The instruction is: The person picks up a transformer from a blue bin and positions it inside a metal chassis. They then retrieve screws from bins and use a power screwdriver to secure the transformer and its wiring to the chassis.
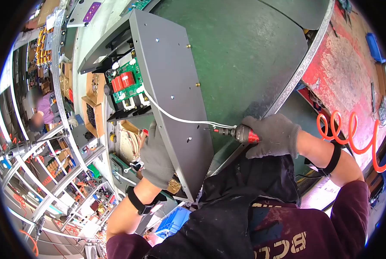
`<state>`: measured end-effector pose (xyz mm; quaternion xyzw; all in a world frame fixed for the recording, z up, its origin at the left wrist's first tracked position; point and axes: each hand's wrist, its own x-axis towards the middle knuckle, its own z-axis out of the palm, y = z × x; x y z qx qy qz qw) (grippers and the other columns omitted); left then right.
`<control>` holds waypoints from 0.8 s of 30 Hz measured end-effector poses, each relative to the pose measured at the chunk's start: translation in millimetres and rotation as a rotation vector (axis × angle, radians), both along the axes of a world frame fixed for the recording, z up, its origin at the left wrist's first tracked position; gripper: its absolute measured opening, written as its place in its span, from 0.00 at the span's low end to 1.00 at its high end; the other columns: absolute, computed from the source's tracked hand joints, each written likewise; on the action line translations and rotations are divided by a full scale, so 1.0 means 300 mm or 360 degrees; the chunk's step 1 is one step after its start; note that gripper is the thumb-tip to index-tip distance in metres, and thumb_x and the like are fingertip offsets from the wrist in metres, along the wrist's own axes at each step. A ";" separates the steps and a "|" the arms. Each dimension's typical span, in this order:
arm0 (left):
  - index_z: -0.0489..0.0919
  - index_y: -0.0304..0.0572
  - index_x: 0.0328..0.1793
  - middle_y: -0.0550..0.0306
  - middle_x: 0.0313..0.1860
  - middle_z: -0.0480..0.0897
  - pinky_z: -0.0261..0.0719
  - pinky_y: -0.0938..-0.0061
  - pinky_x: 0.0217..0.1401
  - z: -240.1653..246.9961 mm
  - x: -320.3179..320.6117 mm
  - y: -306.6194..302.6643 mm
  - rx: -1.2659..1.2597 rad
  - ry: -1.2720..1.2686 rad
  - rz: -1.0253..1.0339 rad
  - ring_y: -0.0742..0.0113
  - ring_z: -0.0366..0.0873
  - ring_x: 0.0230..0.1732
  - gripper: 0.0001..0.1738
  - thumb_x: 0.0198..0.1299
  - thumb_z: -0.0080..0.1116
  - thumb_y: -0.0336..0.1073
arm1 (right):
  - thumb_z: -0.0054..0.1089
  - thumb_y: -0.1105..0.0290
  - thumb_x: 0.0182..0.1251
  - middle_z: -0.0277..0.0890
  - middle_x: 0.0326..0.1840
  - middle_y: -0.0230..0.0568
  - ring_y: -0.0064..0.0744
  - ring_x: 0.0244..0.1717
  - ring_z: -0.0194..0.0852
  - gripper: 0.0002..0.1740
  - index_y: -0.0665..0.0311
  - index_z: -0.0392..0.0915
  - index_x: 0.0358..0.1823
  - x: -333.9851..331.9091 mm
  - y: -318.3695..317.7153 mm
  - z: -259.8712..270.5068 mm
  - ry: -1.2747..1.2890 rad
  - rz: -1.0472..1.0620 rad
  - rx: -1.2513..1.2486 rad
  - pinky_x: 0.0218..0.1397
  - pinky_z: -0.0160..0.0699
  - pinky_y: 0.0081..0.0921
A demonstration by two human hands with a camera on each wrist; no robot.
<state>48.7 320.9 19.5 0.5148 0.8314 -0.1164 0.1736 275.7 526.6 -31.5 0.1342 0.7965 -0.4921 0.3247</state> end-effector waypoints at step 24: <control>0.78 0.39 0.51 0.47 0.46 0.80 0.76 0.61 0.51 0.196 -0.012 0.079 0.0195 -0.0089 -0.0243 0.49 0.78 0.49 0.19 0.50 0.65 0.32 | 0.69 0.44 0.50 0.80 0.34 0.52 0.56 0.38 0.81 0.42 0.60 0.65 0.61 0.044 -0.046 -0.084 -0.0100 -0.0137 0.0442 0.42 0.76 0.45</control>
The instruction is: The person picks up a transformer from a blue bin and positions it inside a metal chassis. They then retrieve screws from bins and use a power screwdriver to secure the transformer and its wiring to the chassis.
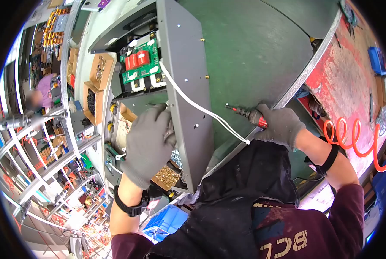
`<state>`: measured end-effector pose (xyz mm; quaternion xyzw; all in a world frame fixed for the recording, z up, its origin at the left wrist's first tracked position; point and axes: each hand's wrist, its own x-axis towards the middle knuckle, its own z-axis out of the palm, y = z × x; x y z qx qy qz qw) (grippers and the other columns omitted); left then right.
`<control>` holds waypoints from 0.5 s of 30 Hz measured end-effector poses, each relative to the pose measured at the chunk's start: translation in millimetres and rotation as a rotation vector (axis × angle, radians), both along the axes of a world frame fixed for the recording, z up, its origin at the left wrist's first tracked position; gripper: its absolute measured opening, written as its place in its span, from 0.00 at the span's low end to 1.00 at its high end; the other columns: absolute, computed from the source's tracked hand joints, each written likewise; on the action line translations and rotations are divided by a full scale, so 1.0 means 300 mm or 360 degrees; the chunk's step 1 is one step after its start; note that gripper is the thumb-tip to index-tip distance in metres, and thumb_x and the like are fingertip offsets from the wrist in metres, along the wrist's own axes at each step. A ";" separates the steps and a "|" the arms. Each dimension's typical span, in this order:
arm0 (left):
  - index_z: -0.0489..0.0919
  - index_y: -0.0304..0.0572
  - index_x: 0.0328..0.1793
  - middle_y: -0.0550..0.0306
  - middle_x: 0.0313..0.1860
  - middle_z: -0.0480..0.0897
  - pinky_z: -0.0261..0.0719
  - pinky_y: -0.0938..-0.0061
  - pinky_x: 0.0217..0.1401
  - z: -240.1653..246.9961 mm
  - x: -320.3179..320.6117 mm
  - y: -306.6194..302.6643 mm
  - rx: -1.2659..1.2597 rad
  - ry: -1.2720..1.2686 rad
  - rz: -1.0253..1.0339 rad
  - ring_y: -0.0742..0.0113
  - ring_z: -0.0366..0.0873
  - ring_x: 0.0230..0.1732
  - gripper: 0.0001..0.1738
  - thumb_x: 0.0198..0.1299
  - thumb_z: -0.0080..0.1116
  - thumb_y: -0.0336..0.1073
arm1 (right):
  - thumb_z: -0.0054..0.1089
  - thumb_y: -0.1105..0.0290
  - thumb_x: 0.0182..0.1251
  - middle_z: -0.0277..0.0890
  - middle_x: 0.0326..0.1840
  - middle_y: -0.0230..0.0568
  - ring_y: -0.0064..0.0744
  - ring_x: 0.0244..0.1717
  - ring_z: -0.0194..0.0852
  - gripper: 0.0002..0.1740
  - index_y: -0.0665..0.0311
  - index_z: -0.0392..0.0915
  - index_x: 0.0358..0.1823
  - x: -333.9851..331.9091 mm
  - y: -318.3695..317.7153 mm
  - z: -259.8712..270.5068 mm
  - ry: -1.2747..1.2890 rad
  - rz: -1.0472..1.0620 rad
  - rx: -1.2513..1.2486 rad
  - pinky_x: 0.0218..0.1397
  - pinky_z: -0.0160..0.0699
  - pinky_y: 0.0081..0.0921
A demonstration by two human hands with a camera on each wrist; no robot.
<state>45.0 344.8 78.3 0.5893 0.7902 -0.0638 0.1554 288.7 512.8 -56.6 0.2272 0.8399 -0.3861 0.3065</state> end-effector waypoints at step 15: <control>0.79 0.44 0.55 0.58 0.31 0.74 0.74 0.73 0.33 0.068 0.165 -0.135 0.0504 -0.0885 0.0357 0.65 0.75 0.28 0.27 0.47 0.72 0.38 | 0.75 0.47 0.45 0.80 0.41 0.49 0.55 0.43 0.79 0.41 0.59 0.69 0.58 0.102 -0.130 0.452 0.0409 -0.0122 0.0000 0.44 0.77 0.44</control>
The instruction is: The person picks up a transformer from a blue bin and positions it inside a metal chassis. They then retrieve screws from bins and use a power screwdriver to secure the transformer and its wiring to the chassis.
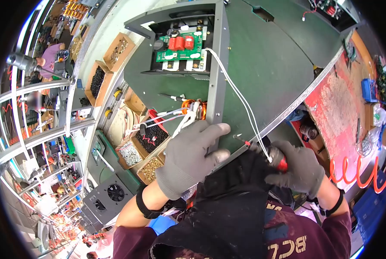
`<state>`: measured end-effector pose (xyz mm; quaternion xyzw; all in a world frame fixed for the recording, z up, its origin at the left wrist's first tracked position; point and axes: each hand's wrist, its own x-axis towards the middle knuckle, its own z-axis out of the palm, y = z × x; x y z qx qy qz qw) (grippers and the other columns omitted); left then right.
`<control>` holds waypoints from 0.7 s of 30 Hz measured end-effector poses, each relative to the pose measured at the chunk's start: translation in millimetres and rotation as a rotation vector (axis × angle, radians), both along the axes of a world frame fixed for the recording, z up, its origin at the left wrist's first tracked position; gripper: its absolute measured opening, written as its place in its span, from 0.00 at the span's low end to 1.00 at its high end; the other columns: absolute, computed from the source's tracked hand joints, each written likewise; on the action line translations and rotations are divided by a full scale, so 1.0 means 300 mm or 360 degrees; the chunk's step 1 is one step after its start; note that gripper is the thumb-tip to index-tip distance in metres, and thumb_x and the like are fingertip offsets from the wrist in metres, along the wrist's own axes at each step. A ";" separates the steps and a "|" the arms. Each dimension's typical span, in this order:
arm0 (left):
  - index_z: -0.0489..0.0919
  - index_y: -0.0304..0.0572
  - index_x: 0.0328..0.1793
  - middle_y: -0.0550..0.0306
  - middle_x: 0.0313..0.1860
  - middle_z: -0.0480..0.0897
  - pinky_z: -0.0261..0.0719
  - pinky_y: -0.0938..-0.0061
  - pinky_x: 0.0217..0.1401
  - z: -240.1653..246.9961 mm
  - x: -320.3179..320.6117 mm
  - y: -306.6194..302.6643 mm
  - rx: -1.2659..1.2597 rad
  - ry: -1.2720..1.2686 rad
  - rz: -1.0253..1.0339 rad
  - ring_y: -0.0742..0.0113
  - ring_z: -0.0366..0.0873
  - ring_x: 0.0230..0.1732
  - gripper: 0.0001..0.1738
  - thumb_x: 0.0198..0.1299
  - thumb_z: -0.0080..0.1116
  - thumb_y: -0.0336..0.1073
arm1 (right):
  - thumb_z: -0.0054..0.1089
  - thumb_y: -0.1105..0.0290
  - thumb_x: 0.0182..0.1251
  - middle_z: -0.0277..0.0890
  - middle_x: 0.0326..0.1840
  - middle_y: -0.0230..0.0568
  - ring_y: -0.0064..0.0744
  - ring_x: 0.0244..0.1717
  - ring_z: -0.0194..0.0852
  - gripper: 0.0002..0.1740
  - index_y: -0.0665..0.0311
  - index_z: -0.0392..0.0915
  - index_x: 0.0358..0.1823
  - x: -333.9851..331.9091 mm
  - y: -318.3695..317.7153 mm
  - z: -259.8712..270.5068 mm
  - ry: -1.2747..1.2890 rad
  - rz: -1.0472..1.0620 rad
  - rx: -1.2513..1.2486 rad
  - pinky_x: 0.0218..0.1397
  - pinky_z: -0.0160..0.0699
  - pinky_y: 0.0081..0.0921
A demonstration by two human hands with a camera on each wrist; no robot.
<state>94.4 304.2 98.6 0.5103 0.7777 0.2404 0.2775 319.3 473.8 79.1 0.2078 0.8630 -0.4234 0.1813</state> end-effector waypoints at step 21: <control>0.85 0.49 0.43 0.60 0.27 0.75 0.71 0.70 0.29 -0.005 -0.061 -0.049 0.0217 0.0619 -0.0231 0.62 0.75 0.28 0.14 0.47 0.68 0.36 | 0.74 0.46 0.47 0.77 0.29 0.50 0.54 0.30 0.78 0.42 0.59 0.69 0.60 -0.065 -0.047 0.062 0.0320 0.0076 0.0055 0.32 0.73 0.43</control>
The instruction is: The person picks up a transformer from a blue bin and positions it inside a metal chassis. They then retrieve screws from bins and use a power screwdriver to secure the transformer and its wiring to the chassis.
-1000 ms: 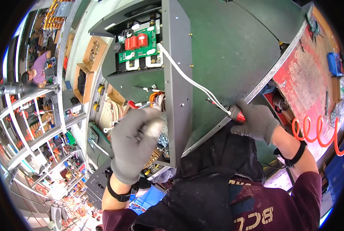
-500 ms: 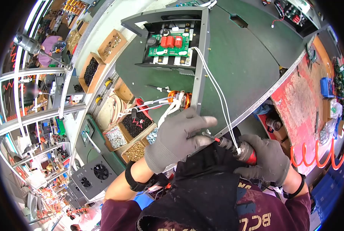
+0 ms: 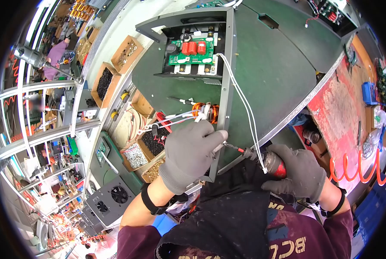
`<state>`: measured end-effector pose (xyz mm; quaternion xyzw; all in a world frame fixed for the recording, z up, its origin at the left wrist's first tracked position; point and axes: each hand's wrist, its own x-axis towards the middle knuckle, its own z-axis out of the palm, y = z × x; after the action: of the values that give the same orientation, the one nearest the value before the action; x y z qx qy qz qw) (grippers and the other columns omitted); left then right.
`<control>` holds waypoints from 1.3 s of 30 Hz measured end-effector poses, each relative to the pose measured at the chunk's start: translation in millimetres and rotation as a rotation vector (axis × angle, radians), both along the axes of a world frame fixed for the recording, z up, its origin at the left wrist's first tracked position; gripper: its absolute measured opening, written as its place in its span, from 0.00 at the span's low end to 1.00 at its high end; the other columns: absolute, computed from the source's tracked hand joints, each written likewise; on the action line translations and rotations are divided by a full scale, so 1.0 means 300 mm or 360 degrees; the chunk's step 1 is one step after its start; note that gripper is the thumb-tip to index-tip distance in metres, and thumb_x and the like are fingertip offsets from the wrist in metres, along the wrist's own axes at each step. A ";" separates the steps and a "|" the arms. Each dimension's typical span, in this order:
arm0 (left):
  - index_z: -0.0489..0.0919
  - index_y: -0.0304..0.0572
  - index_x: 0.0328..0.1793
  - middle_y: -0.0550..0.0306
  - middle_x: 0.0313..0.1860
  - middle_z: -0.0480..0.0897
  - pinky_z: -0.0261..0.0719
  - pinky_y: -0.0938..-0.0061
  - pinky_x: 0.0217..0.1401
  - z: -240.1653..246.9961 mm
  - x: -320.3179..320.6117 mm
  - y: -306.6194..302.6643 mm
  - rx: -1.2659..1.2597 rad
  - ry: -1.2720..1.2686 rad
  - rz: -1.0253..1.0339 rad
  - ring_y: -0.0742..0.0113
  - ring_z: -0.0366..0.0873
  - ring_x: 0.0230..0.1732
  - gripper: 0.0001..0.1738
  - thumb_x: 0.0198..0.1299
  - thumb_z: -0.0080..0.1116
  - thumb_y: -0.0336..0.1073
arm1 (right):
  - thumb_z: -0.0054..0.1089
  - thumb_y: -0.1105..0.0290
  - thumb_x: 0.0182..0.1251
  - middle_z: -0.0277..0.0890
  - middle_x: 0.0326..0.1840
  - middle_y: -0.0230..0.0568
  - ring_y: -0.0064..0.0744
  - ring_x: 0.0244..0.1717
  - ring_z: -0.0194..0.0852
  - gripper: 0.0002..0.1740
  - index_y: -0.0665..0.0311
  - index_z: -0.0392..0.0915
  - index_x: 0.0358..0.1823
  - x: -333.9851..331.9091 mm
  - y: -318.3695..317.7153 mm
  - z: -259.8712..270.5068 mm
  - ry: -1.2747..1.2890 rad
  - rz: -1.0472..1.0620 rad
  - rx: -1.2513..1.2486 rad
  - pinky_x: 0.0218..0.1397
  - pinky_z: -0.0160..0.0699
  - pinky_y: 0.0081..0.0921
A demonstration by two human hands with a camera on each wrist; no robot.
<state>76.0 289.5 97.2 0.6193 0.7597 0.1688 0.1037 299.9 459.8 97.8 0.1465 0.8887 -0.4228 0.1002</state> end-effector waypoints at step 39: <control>0.81 0.44 0.49 0.50 0.40 0.82 0.79 0.58 0.33 -0.174 -0.153 0.161 -0.0720 -0.0026 0.0024 0.46 0.81 0.34 0.21 0.45 0.67 0.34 | 0.68 0.58 0.54 0.79 0.35 0.44 0.48 0.37 0.82 0.27 0.59 0.68 0.52 -0.132 0.180 -0.432 -0.0233 0.0275 0.0223 0.39 0.80 0.41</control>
<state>30.1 337.8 44.9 0.5733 0.7819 -0.0001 0.2447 260.4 513.8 -31.9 0.1066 0.9157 -0.3375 0.1905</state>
